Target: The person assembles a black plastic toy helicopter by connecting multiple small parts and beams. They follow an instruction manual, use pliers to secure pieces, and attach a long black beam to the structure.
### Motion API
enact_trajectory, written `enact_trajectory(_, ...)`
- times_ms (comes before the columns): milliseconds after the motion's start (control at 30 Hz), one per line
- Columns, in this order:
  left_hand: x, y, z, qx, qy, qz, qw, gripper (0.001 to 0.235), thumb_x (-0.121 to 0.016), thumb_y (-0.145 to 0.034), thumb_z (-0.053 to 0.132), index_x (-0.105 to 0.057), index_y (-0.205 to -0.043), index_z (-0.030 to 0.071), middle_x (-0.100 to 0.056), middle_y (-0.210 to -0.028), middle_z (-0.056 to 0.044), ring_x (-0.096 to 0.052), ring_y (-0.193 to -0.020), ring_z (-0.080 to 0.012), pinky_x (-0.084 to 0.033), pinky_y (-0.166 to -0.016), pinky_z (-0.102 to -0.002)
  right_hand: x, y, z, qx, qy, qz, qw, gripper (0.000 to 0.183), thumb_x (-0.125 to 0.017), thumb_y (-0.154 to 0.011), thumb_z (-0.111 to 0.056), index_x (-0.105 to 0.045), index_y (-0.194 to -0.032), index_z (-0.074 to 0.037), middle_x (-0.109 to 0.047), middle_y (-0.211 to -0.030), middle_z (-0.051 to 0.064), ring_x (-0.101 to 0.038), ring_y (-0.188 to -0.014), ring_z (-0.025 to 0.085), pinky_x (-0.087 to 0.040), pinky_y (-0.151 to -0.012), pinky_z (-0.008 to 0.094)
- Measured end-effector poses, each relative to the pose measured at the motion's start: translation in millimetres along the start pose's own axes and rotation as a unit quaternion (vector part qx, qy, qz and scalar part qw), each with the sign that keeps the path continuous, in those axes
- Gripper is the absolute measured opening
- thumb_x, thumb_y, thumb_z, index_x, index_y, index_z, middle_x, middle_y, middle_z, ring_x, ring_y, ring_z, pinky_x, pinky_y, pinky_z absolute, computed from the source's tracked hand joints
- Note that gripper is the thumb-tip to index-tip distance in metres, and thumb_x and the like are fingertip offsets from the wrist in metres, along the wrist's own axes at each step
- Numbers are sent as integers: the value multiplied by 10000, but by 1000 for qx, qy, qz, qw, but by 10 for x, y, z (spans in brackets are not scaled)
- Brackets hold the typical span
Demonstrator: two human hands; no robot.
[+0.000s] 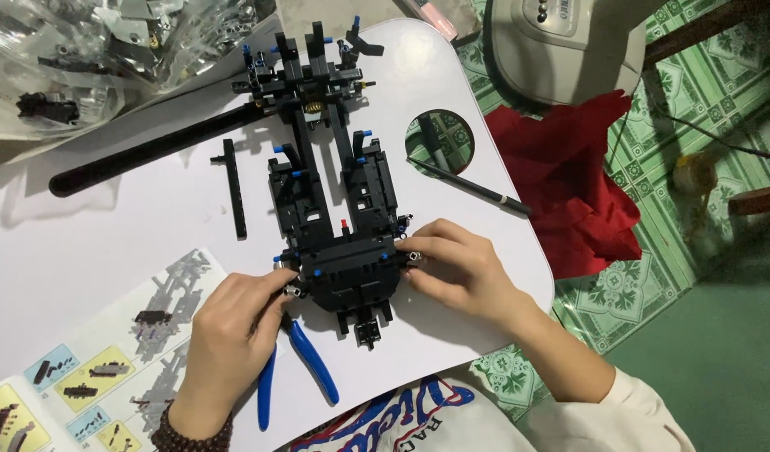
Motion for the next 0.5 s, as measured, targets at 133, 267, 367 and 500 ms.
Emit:
enact_trajectory(133,-1,-7,11,-20,-14,4,1000,302,-654,-708,-20,-675,-1000,54,-668,-767,-44,-576,-645,-142,-460,-591,-250,-27,23,27,-7,-13,15,1000,284,-663,-758,-48,-630,-1040,-32,-601,-935,59,-555,-685,102,-451,-594,191)
enact_trajectory(267,22,-14,31,-17,-3,10,1000,293,-660,-702,-24,-678,-986,48,-645,-706,-44,-550,-603,-136,-441,-544,-241,-9,-18,6,-29,-12,-20,999,272,-646,-750,-42,-629,-1020,-16,-597,-918,68,-556,-712,129,-447,-607,207)
enact_trajectory(367,31,-30,41,-17,11,9,1000,277,-655,-709,-18,-681,-978,44,-643,-713,-45,-545,-596,-139,-440,-544,-244,0,-42,-1,-50,-37,-23,998,270,-641,-730,10,-640,-1000,6,-613,-917,75,-583,-729,130,-473,-621,200)
enact_trajectory(500,43,-42,68,-12,18,10,1000,266,-649,-703,-30,-686,-956,44,-678,-795,-37,-583,-665,-143,-465,-604,-245,-39,-16,51,-64,-57,-9,996,265,-646,-732,3,-650,-997,-13,-625,-859,51,-520,-656,100,-406,-573,191)
Point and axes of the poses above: each hand's wrist, its own y-axis away from the middle knuckle, its own x-axis out of the back of the hand, z = x × y, the point moved 6 cm from there along -y, towards the middle knuckle
